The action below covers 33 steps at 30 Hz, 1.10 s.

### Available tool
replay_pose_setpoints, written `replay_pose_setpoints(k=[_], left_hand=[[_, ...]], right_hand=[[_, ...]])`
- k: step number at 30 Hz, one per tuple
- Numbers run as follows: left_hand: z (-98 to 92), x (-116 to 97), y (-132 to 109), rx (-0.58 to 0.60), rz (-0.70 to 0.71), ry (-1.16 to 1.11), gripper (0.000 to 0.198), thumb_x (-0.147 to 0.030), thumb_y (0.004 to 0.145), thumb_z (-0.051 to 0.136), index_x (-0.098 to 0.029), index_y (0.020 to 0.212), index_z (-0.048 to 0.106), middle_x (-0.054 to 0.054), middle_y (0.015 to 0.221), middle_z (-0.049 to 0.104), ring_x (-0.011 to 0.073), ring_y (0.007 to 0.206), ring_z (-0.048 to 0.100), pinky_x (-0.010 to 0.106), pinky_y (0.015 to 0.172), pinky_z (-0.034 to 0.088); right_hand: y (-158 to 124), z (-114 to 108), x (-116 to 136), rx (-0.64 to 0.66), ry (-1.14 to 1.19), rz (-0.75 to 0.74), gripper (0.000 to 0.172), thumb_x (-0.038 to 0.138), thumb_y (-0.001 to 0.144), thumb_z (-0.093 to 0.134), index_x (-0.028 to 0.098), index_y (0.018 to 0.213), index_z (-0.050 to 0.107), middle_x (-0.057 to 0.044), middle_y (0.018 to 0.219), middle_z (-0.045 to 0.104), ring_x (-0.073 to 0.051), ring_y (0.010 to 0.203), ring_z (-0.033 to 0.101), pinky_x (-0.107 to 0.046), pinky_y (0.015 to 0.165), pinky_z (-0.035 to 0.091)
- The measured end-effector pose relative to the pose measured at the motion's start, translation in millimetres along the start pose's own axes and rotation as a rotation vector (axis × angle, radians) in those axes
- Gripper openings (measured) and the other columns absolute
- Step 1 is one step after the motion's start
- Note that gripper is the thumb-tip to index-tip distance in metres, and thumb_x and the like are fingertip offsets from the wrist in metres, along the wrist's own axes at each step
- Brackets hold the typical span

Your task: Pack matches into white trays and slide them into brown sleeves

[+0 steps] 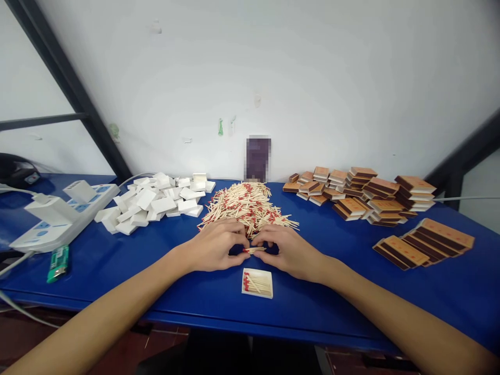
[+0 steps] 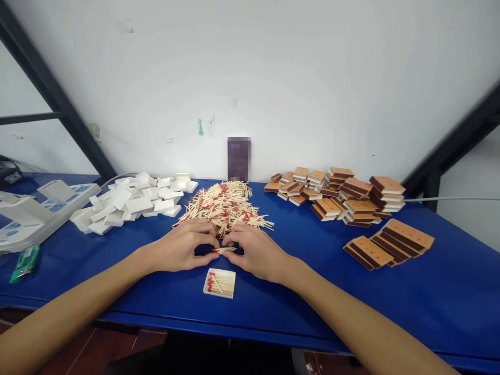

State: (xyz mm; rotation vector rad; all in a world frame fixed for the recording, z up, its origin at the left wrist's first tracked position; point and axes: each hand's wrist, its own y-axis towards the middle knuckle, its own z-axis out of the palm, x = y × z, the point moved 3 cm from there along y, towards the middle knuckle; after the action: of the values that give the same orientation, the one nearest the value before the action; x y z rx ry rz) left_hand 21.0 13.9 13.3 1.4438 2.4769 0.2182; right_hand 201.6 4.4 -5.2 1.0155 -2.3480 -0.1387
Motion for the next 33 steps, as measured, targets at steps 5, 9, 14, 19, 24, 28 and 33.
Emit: replay_pose_setpoints(k=[5,9,14,19,24,28,33], left_hand=[[1.4,-0.1,0.8,-0.010,-0.015,-0.017,0.014,-0.029,0.089,0.059,-0.018,0.086,0.068,0.002,0.084,0.062,0.0167,0.082,0.057,0.030,0.075,0.043],[1.8,0.4,1.4,-0.006,-0.019,-0.040,0.013,-0.027,0.089,0.058,-0.018,0.087,0.068,0.002,0.084,0.061,0.0174,0.084,0.057,0.030,0.076,0.044],[1.4,2.6,0.5,-0.004,-0.014,-0.052,0.017,-0.028,0.090,0.057,-0.018,0.094,0.070,0.004,0.089,0.061,0.0178,0.087,0.058,0.031,0.078,0.046],[0.0,3.0,1.2,0.003,0.006,-0.008,0.021,-0.030,0.094,0.055,-0.019,0.089,0.072,0.003,0.087,0.062,0.0176,0.086,0.059,0.032,0.079,0.045],[0.1,0.8,3.1,-0.018,-0.023,-0.024,0.012,-0.024,0.088,0.059,-0.017,0.086,0.069,0.002,0.085,0.062,0.0163,0.081,0.058,0.029,0.074,0.045],[3.6,2.3,2.5,-0.038,-0.023,-0.041,0.009,-0.022,0.084,0.060,-0.017,0.083,0.068,0.002,0.082,0.061,0.0162,0.079,0.058,0.029,0.072,0.045],[6.2,6.6,1.2,-0.100,0.000,-0.070,0.008,-0.021,0.082,0.061,-0.017,0.084,0.068,0.001,0.080,0.061,0.0155,0.077,0.057,0.029,0.074,0.046]], right_hand=[[-1.1,2.8,-0.6,0.000,-0.024,-0.030,0.014,0.026,0.093,0.059,0.019,0.097,0.071,-0.006,0.094,0.064,-0.017,0.087,0.059,-0.032,0.079,0.048],[-0.3,2.2,2.6,-0.025,-0.027,-0.087,0.014,0.022,0.092,0.059,0.017,0.095,0.072,-0.006,0.090,0.068,-0.017,0.083,0.061,-0.030,0.076,0.048],[0.4,2.7,3.9,-0.066,-0.017,-0.113,0.014,0.019,0.092,0.060,0.017,0.092,0.074,-0.005,0.087,0.071,-0.016,0.080,0.063,-0.029,0.075,0.048],[0.0,4.0,3.8,-0.126,-0.008,-0.135,0.013,0.017,0.090,0.060,0.018,0.090,0.074,-0.005,0.086,0.072,-0.016,0.080,0.064,-0.029,0.075,0.050],[0.4,3.6,6.3,-0.098,0.011,-0.153,0.013,0.015,0.089,0.060,0.016,0.092,0.072,-0.006,0.087,0.072,-0.016,0.080,0.065,-0.029,0.075,0.051],[0.5,4.9,7.5,-0.099,0.015,-0.147,0.014,0.014,0.089,0.059,0.019,0.091,0.072,-0.004,0.084,0.073,-0.016,0.077,0.065,-0.031,0.077,0.050],[0.0,7.6,9.7,-0.180,-0.039,-0.232,0.016,0.011,0.088,0.056,0.019,0.084,0.069,-0.002,0.075,0.072,-0.015,0.072,0.063,-0.038,0.091,0.047]])
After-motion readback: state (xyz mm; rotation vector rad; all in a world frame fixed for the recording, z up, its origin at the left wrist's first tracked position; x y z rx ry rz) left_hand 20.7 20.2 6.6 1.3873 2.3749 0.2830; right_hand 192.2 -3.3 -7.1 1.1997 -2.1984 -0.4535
